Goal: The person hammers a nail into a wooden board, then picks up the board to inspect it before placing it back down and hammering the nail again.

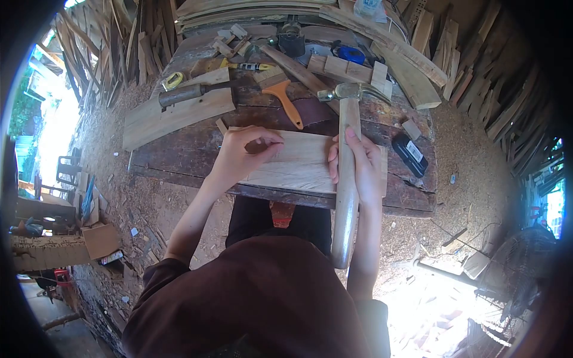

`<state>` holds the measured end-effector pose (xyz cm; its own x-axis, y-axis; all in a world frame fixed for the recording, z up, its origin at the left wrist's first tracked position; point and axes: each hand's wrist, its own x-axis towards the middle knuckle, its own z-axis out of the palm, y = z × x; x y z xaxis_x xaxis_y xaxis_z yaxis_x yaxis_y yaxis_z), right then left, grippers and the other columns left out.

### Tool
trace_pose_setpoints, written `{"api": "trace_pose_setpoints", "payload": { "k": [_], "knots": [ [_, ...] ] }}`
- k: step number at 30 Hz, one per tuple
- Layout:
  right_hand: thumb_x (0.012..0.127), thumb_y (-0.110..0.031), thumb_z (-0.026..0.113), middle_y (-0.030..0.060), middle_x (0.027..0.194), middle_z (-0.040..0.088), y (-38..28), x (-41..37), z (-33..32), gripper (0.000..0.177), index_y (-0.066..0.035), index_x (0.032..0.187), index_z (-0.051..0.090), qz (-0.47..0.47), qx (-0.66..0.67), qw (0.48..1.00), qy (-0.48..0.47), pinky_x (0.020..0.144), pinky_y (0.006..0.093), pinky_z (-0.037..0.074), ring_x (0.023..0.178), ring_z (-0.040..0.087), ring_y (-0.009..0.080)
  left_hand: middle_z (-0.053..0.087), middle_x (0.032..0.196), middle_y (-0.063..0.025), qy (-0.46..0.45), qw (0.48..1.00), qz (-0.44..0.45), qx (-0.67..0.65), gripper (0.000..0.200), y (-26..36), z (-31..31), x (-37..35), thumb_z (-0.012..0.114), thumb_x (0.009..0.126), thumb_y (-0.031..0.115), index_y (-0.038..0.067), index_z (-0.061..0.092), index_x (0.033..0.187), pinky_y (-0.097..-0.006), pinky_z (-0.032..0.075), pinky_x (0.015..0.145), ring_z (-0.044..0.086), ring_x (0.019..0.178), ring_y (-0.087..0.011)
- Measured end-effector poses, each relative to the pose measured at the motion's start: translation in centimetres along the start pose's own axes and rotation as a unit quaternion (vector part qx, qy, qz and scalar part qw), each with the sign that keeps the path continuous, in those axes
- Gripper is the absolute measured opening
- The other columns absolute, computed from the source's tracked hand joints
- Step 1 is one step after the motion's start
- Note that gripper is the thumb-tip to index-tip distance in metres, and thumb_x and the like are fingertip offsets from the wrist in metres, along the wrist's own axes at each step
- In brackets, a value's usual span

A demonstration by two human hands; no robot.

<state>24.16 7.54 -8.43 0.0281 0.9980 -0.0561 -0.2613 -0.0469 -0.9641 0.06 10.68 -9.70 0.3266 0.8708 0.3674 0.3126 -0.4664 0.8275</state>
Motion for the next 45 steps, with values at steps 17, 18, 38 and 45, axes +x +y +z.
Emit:
{"api": "trace_pose_setpoints", "payload": {
  "k": [17,18,38,45],
  "knots": [
    [0.103,-0.033,0.047,0.0114,0.068,0.06,0.2,0.0,-0.1,0.038,0.004,0.096,0.057,-0.004,0.004,1.0,-0.002,0.037,0.0238,0.038,0.043,0.051,0.0139,0.073,0.085,-0.0073,-0.005,1.0,0.004,-0.002,0.01,-0.3,0.0,0.0,0.076,0.08,0.007,0.003,0.073,0.089,-0.0263,0.052,0.071,0.068,0.075,-0.0157],
    [0.103,-0.033,0.047,0.0114,0.068,0.06,0.2,0.0,-0.2,0.038,0.003,0.096,0.057,-0.003,0.004,1.0,-0.003,0.037,0.0239,0.038,0.043,0.051,0.0139,0.073,0.085,-0.0083,0.0,1.0,0.012,0.002,0.01,-0.3,0.0,0.0,0.076,0.079,0.006,0.002,0.073,0.088,-0.027,0.053,0.071,0.069,0.076,-0.017],
    [0.102,-0.031,0.05,0.0088,0.066,0.058,-0.4,-1.9,0.6,0.035,0.002,0.095,0.057,-0.024,-0.077,0.997,-0.019,0.038,0.0236,0.04,0.044,0.053,0.0132,0.071,0.085,-0.0087,0.022,0.994,0.098,0.043,0.014,-0.2,0.3,-0.1,0.076,0.078,0.004,0.0,0.067,0.087,-0.0297,0.054,0.073,0.071,0.079,-0.0214],
    [0.096,-0.015,0.062,0.0022,0.064,0.059,-2.3,-6.9,2.6,0.02,0.003,0.104,0.061,-0.061,-0.296,0.953,-0.022,0.046,0.0246,0.042,0.048,0.055,0.0087,0.073,0.085,-0.0046,0.021,0.998,0.063,0.017,0.037,0.1,0.4,-0.2,0.076,0.078,0.006,0.005,0.051,0.104,-0.0308,0.053,0.073,0.072,0.082,-0.0224]
  ]
}}
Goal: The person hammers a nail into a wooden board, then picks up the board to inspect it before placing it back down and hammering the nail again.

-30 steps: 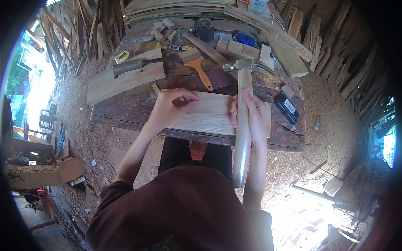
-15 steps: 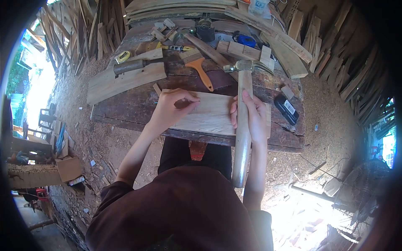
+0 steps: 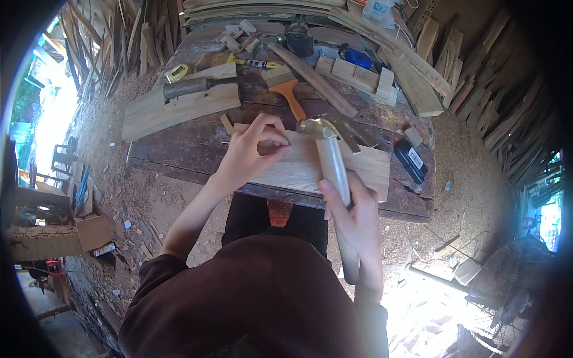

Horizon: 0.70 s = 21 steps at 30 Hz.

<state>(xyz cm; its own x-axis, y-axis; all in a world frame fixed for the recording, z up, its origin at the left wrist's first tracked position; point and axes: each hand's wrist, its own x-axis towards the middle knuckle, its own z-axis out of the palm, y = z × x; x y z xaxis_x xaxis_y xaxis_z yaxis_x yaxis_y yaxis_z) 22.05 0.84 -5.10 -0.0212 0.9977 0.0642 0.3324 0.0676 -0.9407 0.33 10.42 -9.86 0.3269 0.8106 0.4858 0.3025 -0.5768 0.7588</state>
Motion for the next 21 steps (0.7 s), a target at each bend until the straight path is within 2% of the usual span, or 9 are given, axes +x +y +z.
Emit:
{"api": "trace_pose_setpoints", "payload": {
  "k": [2,6,9,12,13,17,19,21],
  "knots": [
    [0.096,-0.016,0.062,0.0036,0.063,0.059,-0.1,-0.3,0.4,0.021,0.004,0.104,0.062,-0.014,-0.019,0.999,-0.022,0.047,0.0248,0.044,0.05,0.057,0.0092,0.073,0.085,-0.0047,0.003,1.0,0.005,-0.001,0.037,-0.1,0.0,0.0,0.076,0.078,0.007,0.005,0.05,0.105,-0.0313,0.053,0.073,0.072,0.081,-0.0231],
    [0.095,-0.018,0.064,0.005,0.061,0.06,0.1,-0.2,0.3,0.024,0.003,0.106,0.061,0.04,-0.075,0.993,-0.077,0.047,0.0255,0.046,0.049,0.059,0.0108,0.073,0.084,-0.0048,0.007,1.0,0.006,0.01,0.039,-0.2,0.0,-0.1,0.077,0.079,0.008,0.005,0.049,0.107,-0.0319,0.053,0.073,0.072,0.082,-0.0244],
    [0.095,-0.019,0.063,0.0057,0.06,0.06,-0.7,-0.6,0.1,0.022,0.002,0.103,0.06,0.025,-0.043,0.998,-0.032,0.046,0.0261,0.046,0.049,0.06,0.012,0.073,0.084,-0.0056,0.001,1.0,0.005,0.004,0.041,-0.3,0.0,-0.1,0.076,0.079,0.008,0.006,0.047,0.108,-0.0316,0.053,0.073,0.072,0.082,-0.0248],
    [0.095,-0.019,0.063,0.0061,0.061,0.06,-0.8,-0.7,0.5,0.022,0.002,0.1,0.061,0.013,-0.056,0.998,-0.027,0.046,0.0264,0.046,0.049,0.061,0.0127,0.073,0.083,-0.0057,0.002,1.0,0.006,0.006,0.041,-0.2,0.0,0.0,0.076,0.079,0.008,0.006,0.047,0.109,-0.0314,0.053,0.072,0.072,0.083,-0.0246],
    [0.098,-0.012,0.057,0.0043,0.063,0.059,-1.3,-0.5,0.6,0.016,0.003,0.093,0.058,0.023,-0.082,0.995,-0.05,0.045,0.0238,0.042,0.049,0.057,0.009,0.073,0.083,-0.0057,0.0,1.0,0.008,0.004,0.041,-0.2,0.0,0.0,0.076,0.079,0.008,0.006,0.047,0.109,-0.0314,0.053,0.072,0.072,0.083,-0.0246],
    [0.098,-0.013,0.058,0.004,0.061,0.058,-1.7,-0.8,0.3,0.016,0.002,0.092,0.058,0.027,-0.112,0.991,-0.07,0.045,0.0236,0.042,0.048,0.057,0.009,0.074,0.084,-0.0056,-0.007,1.0,-0.008,-0.008,0.041,-0.3,-0.1,0.0,0.075,0.08,0.007,0.006,0.047,0.109,-0.0308,0.053,0.073,0.073,0.084,-0.0241],
    [0.097,-0.014,0.06,0.003,0.058,0.057,-1.7,-1.3,0.7,0.017,0.002,0.09,0.058,-0.012,-0.052,0.999,0.0,0.044,0.0235,0.042,0.046,0.056,0.0088,0.074,0.084,-0.0056,-0.008,1.0,-0.004,-0.007,0.041,-0.2,-0.1,-0.1,0.075,0.08,0.006,0.006,0.047,0.109,-0.0309,0.054,0.074,0.073,0.084,-0.0238],
    [0.097,-0.014,0.06,0.0031,0.058,0.057,-1.7,-0.9,0.9,0.018,0.002,0.09,0.058,0.01,-0.081,0.996,-0.021,0.044,0.0233,0.042,0.046,0.056,0.0087,0.074,0.084,-0.0056,-0.02,0.999,-0.023,-0.014,0.04,-0.1,-0.2,0.0,0.074,0.08,0.006,0.006,0.046,0.109,-0.0305,0.054,0.075,0.073,0.084,-0.0229]
  ]
}}
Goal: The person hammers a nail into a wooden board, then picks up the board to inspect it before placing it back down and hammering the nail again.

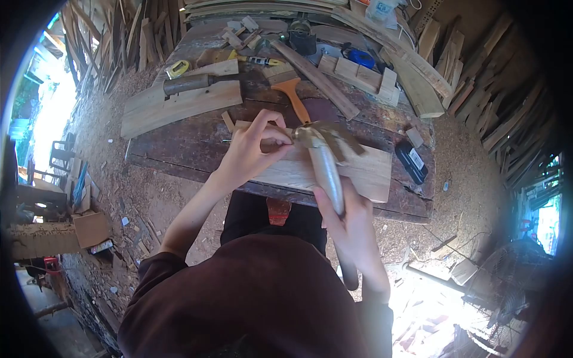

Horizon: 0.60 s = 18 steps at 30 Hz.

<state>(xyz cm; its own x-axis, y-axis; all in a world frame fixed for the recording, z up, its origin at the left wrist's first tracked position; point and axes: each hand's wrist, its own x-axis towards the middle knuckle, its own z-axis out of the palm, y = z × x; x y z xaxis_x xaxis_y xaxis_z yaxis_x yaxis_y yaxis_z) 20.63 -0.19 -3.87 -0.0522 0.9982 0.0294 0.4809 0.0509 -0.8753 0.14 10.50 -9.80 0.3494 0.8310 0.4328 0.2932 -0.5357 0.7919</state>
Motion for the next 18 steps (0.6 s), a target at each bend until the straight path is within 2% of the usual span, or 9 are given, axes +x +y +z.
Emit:
{"api": "trace_pose_setpoints", "payload": {
  "k": [2,4,6,7,9,11,13,15,18],
  "knots": [
    [0.097,-0.015,0.061,0.0029,0.058,0.057,0.6,0.6,-0.3,0.019,0.003,0.09,0.058,0.029,-0.017,0.998,-0.046,0.043,0.0227,0.042,0.046,0.056,0.0081,0.073,0.084,-0.0062,0.004,1.0,0.006,-0.007,0.036,0.2,0.0,0.0,0.074,0.081,0.005,0.005,0.049,0.107,-0.0302,0.054,0.075,0.073,0.084,-0.0221],
    [0.097,-0.017,0.061,0.0051,0.059,0.058,0.8,0.5,-1.0,0.02,0.003,0.095,0.059,0.033,-0.015,0.999,-0.041,0.043,0.025,0.043,0.047,0.058,0.0103,0.073,0.084,-0.0069,0.014,1.0,0.009,-0.013,0.031,0.0,0.0,0.1,0.073,0.081,0.005,0.004,0.052,0.104,-0.0298,0.054,0.075,0.073,0.083,-0.0214],
    [0.096,-0.019,0.062,0.0073,0.059,0.059,0.9,0.5,-1.3,0.023,0.003,0.1,0.061,0.038,-0.011,0.998,-0.041,0.043,0.0272,0.044,0.047,0.06,0.0126,0.073,0.085,-0.0082,0.007,0.999,0.046,-0.014,0.019,-0.4,0.2,0.1,0.074,0.081,0.004,0.001,0.064,0.097,-0.028,0.054,0.073,0.072,0.079,-0.0183],
    [0.097,-0.019,0.06,0.0062,0.06,0.059,1.0,0.6,-1.4,0.022,0.003,0.099,0.061,0.035,0.04,0.998,-0.024,0.043,0.0263,0.043,0.047,0.059,0.0116,0.073,0.085,-0.0082,0.007,0.999,0.047,-0.014,0.019,-0.4,0.1,0.2,0.074,0.081,0.004,0.001,0.064,0.097,-0.028,0.054,0.073,0.072,0.079,-0.0183],
    [0.099,-0.019,0.058,0.0051,0.062,0.058,1.5,1.0,-1.4,0.021,0.003,0.098,0.06,0.032,0.093,0.995,-0.004,0.043,0.0254,0.043,0.047,0.058,0.0106,0.072,0.084,-0.0088,0.019,0.999,-0.012,-0.039,0.01,-0.3,0.0,0.3,0.074,0.08,0.004,0.0,0.072,0.089,-0.0267,0.053,0.072,0.07,0.077,-0.0152],
    [0.101,-0.018,0.055,0.0037,0.066,0.057,2.6,1.8,-1.1,0.02,0.002,0.096,0.059,0.042,0.214,0.976,0.01,0.043,0.0236,0.043,0.048,0.056,0.0093,0.073,0.085,-0.0084,0.013,0.998,-0.038,-0.05,0.01,0.1,-0.1,0.5,0.075,0.08,0.004,0.0,0.072,0.089,-0.0262,0.053,0.072,0.07,0.077,-0.0146],
    [0.101,-0.019,0.054,0.0051,0.068,0.057,4.2,2.5,-0.8,0.022,0.002,0.095,0.057,0.021,0.227,0.974,0.005,0.042,0.024,0.044,0.048,0.056,0.0107,0.073,0.085,-0.0081,0.01,0.996,-0.067,-0.061,0.01,0.0,-0.1,0.5,0.075,0.08,0.004,0.0,0.073,0.089,-0.0258,0.053,0.072,0.069,0.077,-0.014],
    [0.103,-0.024,0.05,0.0088,0.068,0.058,4.9,3.0,-0.5,0.029,0.004,0.102,0.057,0.021,0.244,0.969,0.021,0.04,0.025,0.042,0.045,0.054,0.0129,0.073,0.085,-0.0087,0.001,1.0,-0.012,-0.019,0.009,-0.4,-0.2,0.5,0.076,0.08,0.004,0.0,0.073,0.087,-0.0262,0.053,0.073,0.07,0.079,-0.0151],
    [0.103,-0.027,0.049,0.0099,0.067,0.058,5.2,3.1,-0.6,0.034,0.005,0.102,0.058,0.026,0.271,0.962,0.032,0.039,0.025,0.04,0.043,0.053,0.014,0.073,0.085,-0.0094,0.001,0.999,-0.025,-0.023,0.009,-0.1,-0.4,0.5,0.076,0.079,0.003,-0.001,0.072,0.086,-0.0269,0.053,0.074,0.07,0.079,-0.016]
  ]
}}
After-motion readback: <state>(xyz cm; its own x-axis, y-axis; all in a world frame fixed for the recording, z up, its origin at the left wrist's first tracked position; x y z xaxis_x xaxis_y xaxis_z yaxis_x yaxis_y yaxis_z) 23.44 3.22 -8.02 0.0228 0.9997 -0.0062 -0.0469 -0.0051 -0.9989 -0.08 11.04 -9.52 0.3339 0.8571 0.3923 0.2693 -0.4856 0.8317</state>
